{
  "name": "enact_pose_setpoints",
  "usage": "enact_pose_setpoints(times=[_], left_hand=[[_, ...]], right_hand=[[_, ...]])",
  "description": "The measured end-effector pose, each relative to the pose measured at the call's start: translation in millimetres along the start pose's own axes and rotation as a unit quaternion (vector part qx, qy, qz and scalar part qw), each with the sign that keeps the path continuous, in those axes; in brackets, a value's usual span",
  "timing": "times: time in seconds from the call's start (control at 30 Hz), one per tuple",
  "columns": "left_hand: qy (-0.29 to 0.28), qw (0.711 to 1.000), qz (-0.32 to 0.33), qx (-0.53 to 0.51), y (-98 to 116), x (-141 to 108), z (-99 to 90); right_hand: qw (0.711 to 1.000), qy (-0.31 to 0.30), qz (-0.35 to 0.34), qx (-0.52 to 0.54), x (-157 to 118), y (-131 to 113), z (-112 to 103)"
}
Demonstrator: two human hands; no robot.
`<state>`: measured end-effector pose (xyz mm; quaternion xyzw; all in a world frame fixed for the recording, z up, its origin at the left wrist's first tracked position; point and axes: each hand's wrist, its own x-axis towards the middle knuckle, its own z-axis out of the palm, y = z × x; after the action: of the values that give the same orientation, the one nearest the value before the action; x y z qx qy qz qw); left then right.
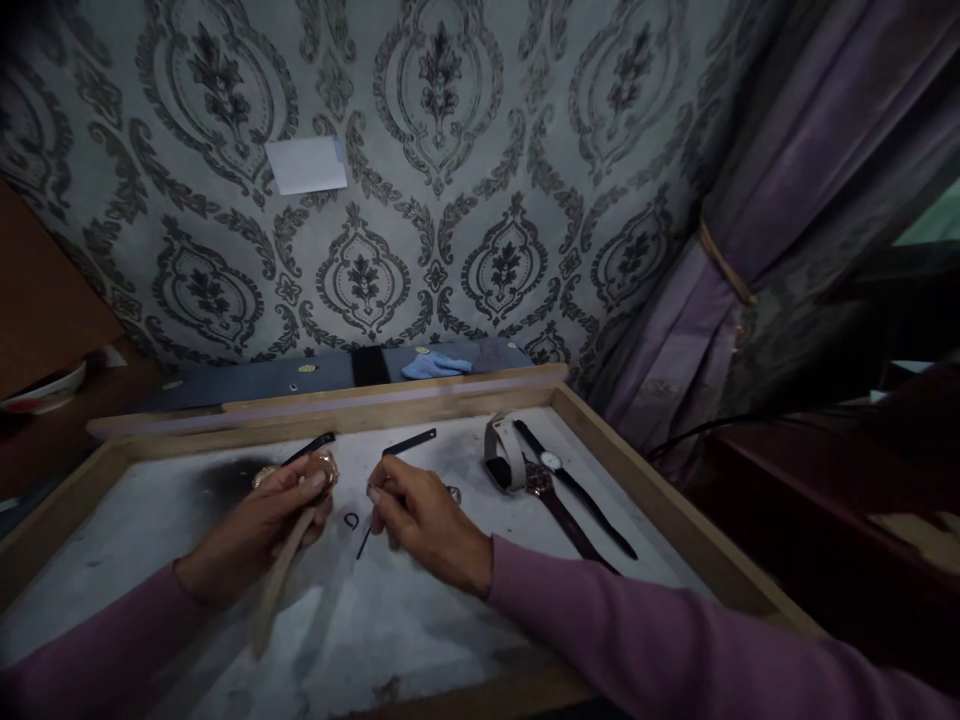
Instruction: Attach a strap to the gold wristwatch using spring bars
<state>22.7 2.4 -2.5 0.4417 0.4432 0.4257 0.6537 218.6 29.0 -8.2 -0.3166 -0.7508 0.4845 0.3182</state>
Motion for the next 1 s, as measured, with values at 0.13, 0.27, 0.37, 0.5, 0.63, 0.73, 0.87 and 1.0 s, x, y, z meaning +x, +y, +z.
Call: enact_pose_setpoints(times=[0.13,0.27,0.37,0.5,0.63,0.73,0.87,1.0], left_hand=[[-0.100,0.989,0.008,0.109,-4,-1,0.9],[-0.127,0.981,-0.004,0.149,-6,-7,6.0],[-0.121,0.983,-0.014,0.140,-6,-12,8.6],[-0.141,0.983,-0.024,0.114,-10,-11,3.5],[-0.196,0.975,-0.007,0.105,-12,-3,-8.2],[-0.222,0.968,-0.013,0.121,-6,0,-13.5],[-0.225,0.960,-0.047,0.161,6,-3,-13.3],[-0.199,0.951,-0.066,0.228,8,-4,-14.0]], right_hand=[[1.000,0.019,0.018,0.010,3,3,-2],[0.999,-0.022,0.040,0.029,2,8,0],[0.997,-0.056,0.043,0.022,1,9,2],[0.996,-0.070,0.052,0.020,0,6,2],[0.996,-0.049,0.056,0.050,1,5,3],[0.995,-0.036,0.063,0.072,3,8,3],[0.995,-0.022,0.075,0.060,3,12,4],[0.993,-0.062,0.091,0.038,-1,8,6]])
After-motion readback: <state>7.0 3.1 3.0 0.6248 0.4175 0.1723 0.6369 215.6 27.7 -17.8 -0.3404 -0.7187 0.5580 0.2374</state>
